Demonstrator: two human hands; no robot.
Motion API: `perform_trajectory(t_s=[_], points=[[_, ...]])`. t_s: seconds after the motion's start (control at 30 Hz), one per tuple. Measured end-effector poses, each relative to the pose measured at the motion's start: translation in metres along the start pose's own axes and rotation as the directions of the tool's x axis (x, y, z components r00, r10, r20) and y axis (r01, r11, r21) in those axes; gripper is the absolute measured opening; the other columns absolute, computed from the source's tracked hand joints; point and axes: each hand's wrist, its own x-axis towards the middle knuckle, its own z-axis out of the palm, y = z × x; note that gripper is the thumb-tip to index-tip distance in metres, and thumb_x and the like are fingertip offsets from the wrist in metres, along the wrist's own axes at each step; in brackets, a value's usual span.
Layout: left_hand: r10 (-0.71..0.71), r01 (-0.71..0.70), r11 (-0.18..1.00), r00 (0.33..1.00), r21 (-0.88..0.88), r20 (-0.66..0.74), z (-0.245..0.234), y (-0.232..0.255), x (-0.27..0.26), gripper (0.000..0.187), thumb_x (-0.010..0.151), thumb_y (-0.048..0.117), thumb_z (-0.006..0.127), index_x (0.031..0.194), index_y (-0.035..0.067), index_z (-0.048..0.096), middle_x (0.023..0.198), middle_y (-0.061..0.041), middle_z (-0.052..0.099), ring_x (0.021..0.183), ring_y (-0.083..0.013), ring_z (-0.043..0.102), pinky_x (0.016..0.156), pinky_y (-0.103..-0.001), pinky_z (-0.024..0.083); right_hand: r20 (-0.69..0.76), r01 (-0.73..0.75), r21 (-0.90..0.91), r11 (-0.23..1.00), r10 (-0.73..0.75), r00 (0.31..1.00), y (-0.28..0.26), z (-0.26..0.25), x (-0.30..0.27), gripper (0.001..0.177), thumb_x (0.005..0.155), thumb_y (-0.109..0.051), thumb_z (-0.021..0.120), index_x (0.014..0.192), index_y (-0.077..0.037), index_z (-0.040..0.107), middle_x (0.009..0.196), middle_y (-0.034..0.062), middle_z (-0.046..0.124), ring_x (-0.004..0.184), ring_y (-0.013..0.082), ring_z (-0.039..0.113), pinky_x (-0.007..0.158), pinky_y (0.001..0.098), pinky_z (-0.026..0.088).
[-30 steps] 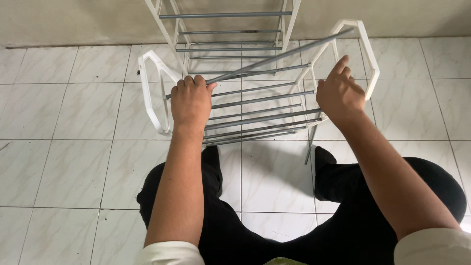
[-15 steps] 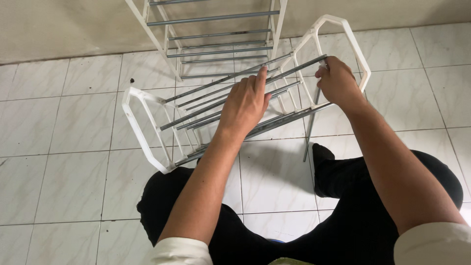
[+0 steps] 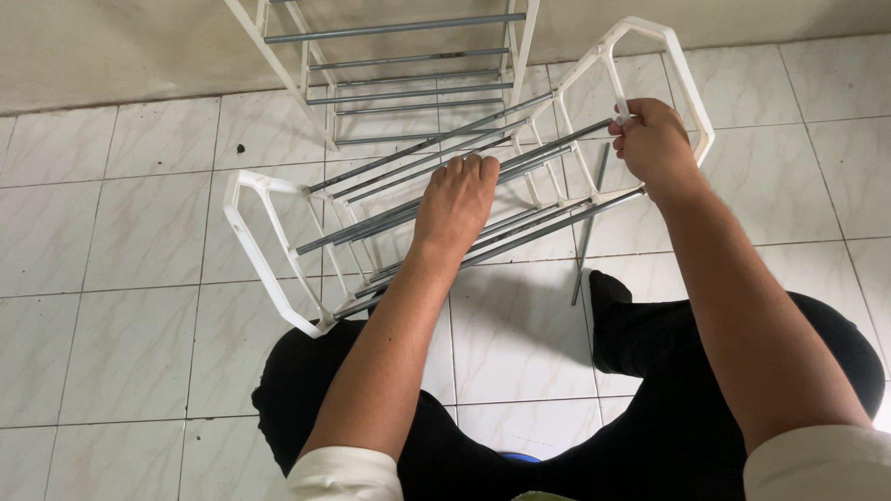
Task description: The person assembles a white plastic drying rack by inserting metal rods into slots on the side frames. They sit on the floor, pick up rods from a pile, and slide them into place one by one until the rack is fully assembled.
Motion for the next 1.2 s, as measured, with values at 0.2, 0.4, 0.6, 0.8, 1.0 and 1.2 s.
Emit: perform_trajectory(t_s=[0.2,0.4,0.6,0.8,1.0,1.2], points=[[0.001,-0.001,1.0,1.0,-0.013,0.011,-0.008,0.0,-0.001,0.008,0.096,0.009,0.059,0.103,0.008,0.057,0.095,-0.007,0.067,0.091,-0.0212,0.068,0.078,-0.035,0.058,-0.001,-0.013,0.013,1.0,0.013,1.0,0.004,-0.002,0.004,0.036,0.107,-0.008,0.039,0.138,-0.001,0.054,0.107,0.0058,0.068,0.081,0.0072,0.06,0.079,0.0259,0.056],[0.017,-0.016,1.0,0.999,-0.011,0.036,-0.012,0.003,0.0,0.009,0.095,0.007,0.059,0.103,0.008,0.057,0.094,-0.007,0.067,0.089,-0.0204,0.068,0.075,-0.034,0.058,-0.014,0.018,-0.02,1.0,-0.019,1.0,0.002,0.0,-0.002,0.034,0.108,-0.011,0.041,0.138,-0.002,0.054,0.108,0.0057,0.068,0.082,0.007,0.059,0.078,0.0253,0.055],[0.02,-0.02,1.0,1.0,-0.014,0.021,-0.011,0.004,-0.002,0.008,0.095,0.008,0.06,0.102,0.008,0.056,0.091,-0.006,0.066,0.085,-0.0199,0.066,0.073,-0.035,0.058,-0.012,0.0,-0.065,0.998,-0.001,1.0,-0.004,0.0,-0.009,0.034,0.108,-0.011,0.04,0.138,-0.005,0.055,0.108,0.0049,0.067,0.081,0.0077,0.057,0.075,0.0264,0.053],[0.015,-0.015,1.0,1.0,-0.013,0.009,-0.012,0.006,-0.004,0.007,0.095,0.008,0.061,0.1,0.01,0.056,0.089,-0.005,0.065,0.084,-0.0198,0.066,0.074,-0.036,0.057,-0.024,0.011,-0.159,0.987,-0.015,1.0,0.002,0.004,-0.009,0.037,0.107,-0.02,0.045,0.138,-0.005,0.057,0.119,0.009,0.067,0.095,0.0159,0.06,0.085,0.0317,0.053],[0.03,-0.029,0.999,0.998,0.028,-0.047,-0.014,0.01,-0.007,0.011,0.09,0.009,0.062,0.099,0.01,0.056,0.087,-0.005,0.064,0.082,-0.0197,0.066,0.07,-0.035,0.056,-0.008,-0.092,-0.471,0.877,0.1,0.995,-0.009,0.011,-0.015,0.076,0.105,-0.059,0.05,0.139,0.008,0.047,0.13,0.0292,0.057,0.119,0.0408,0.058,0.096,0.0501,0.05],[0.033,-0.031,0.998,0.999,0.057,-0.027,-0.016,0.014,-0.007,0.009,0.095,0.013,0.063,0.094,0.012,0.054,0.082,-0.003,0.063,0.076,-0.0174,0.065,0.065,-0.031,0.057,-0.028,-0.154,-0.517,0.842,0.164,0.986,-0.028,0.011,-0.035,0.078,0.096,-0.065,0.057,0.126,0.007,0.057,0.112,0.0264,0.066,0.106,0.035,0.067,0.088,0.0492,0.056]])
